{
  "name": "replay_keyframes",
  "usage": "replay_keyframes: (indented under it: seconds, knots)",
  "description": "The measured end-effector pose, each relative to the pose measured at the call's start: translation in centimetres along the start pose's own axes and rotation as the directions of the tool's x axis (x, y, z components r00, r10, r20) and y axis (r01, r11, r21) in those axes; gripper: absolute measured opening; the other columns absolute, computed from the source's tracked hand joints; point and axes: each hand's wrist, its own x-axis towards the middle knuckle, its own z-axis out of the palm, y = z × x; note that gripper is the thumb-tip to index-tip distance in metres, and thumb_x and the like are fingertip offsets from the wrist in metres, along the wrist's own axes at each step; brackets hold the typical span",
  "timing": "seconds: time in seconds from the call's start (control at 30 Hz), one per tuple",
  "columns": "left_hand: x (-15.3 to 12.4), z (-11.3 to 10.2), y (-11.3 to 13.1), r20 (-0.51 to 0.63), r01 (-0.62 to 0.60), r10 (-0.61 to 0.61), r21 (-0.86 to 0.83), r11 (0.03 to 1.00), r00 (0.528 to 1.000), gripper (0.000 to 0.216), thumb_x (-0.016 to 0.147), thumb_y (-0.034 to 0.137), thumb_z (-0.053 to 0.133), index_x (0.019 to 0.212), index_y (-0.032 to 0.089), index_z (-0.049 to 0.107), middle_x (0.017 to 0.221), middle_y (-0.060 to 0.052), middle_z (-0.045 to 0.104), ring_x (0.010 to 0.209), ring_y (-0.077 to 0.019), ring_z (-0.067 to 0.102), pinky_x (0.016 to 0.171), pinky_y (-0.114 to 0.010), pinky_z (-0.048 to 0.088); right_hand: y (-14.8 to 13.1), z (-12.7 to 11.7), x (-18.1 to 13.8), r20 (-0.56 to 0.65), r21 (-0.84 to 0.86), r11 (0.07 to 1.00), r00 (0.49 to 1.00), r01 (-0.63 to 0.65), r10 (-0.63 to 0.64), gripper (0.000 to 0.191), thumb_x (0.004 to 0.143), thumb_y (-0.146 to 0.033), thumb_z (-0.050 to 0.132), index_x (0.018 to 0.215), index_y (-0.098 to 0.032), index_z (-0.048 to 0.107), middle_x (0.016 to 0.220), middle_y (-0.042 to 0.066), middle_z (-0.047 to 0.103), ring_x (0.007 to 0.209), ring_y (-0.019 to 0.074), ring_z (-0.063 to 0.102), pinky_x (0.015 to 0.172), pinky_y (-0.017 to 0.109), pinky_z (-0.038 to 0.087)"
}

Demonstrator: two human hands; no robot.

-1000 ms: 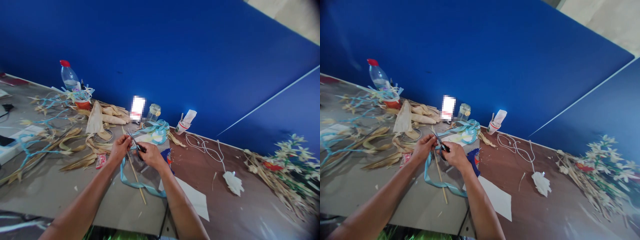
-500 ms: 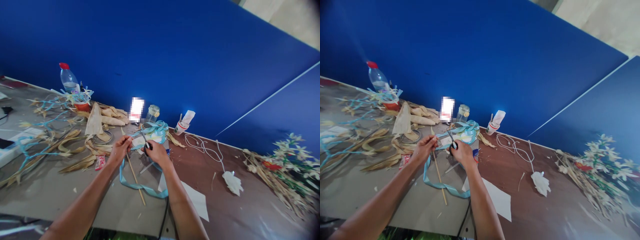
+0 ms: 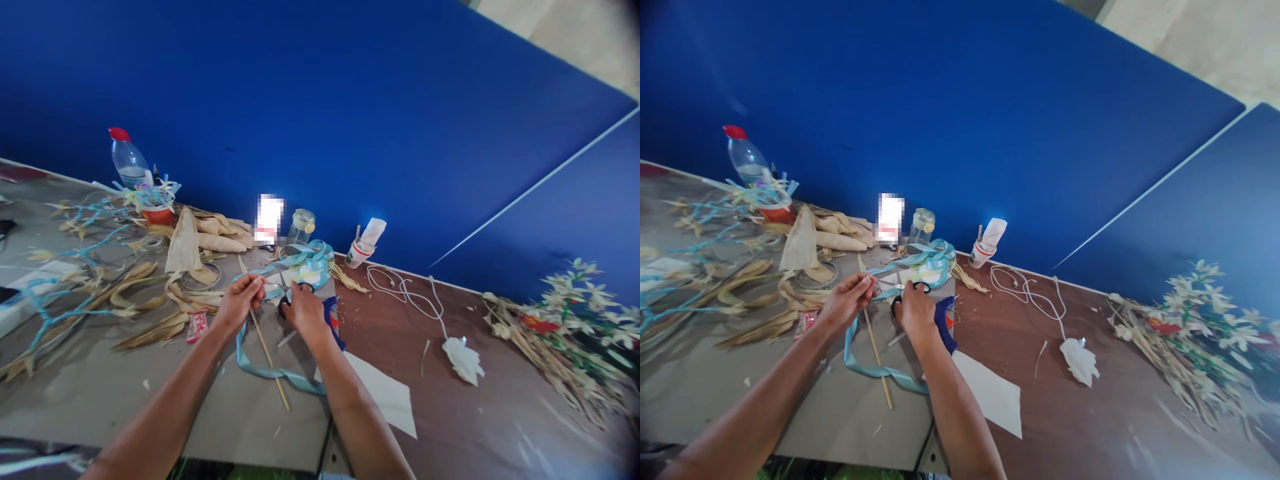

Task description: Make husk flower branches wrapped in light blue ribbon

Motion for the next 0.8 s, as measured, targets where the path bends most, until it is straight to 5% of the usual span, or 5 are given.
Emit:
replay_keyframes:
  seconds: [0.27,0.5,0.67,0.8]
  knots:
    - [-0.4,0.2,0.5,0.033,0.021,-0.022,0.017,1.000,0.999,0.025,0.076,0.039,0.061,0.080,0.014,0.062,0.053,0.004,0.049,0.041,-0.0040,0.039,0.042,-0.019,0.027,-0.8,0.7,0.4,-0.093,-0.030,0.996,0.992,-0.085,0.082,0.059,0.079,-0.034,0.054,0.132,-0.020,0.032,0.133,0.019,0.031,0.083,0.0194,0.063,0.070,0.031,0.046]
    - [-0.4,0.2,0.3,0.063,-0.005,-0.004,0.147,0.989,0.998,0.031,0.078,0.045,0.057,0.078,0.014,0.059,0.052,0.005,0.046,0.041,-0.0040,0.037,0.042,-0.018,0.025,-1.3,0.8,0.5,-0.016,-0.004,0.999,0.999,0.035,-0.035,0.029,0.080,-0.023,0.049,0.108,-0.017,0.053,0.102,0.013,0.060,0.090,0.0224,0.063,0.072,0.030,0.046]
    - [-0.3,0.2,0.0,0.056,0.016,-0.027,0.180,0.984,0.998,0.034,0.075,0.048,0.058,0.076,0.014,0.059,0.050,0.006,0.044,0.041,-0.0047,0.036,0.040,-0.018,0.024,-0.9,0.8,0.4,0.003,0.101,0.992,0.997,0.073,-0.074,0.034,0.078,-0.025,0.052,0.110,-0.016,0.054,0.107,0.015,0.060,0.095,0.0243,0.062,0.076,0.033,0.046]
    - [-0.2,0.2,0.0,-0.002,0.014,-0.014,0.209,0.978,1.000,0.036,0.071,0.051,0.060,0.074,0.015,0.059,0.050,0.005,0.045,0.040,-0.0060,0.037,0.039,-0.018,0.025,-0.3,0.6,0.9,-0.101,0.214,0.977,0.994,-0.010,0.032,0.048,0.077,-0.037,0.056,0.120,-0.016,0.050,0.117,0.018,0.054,0.091,0.0249,0.063,0.075,0.035,0.048]
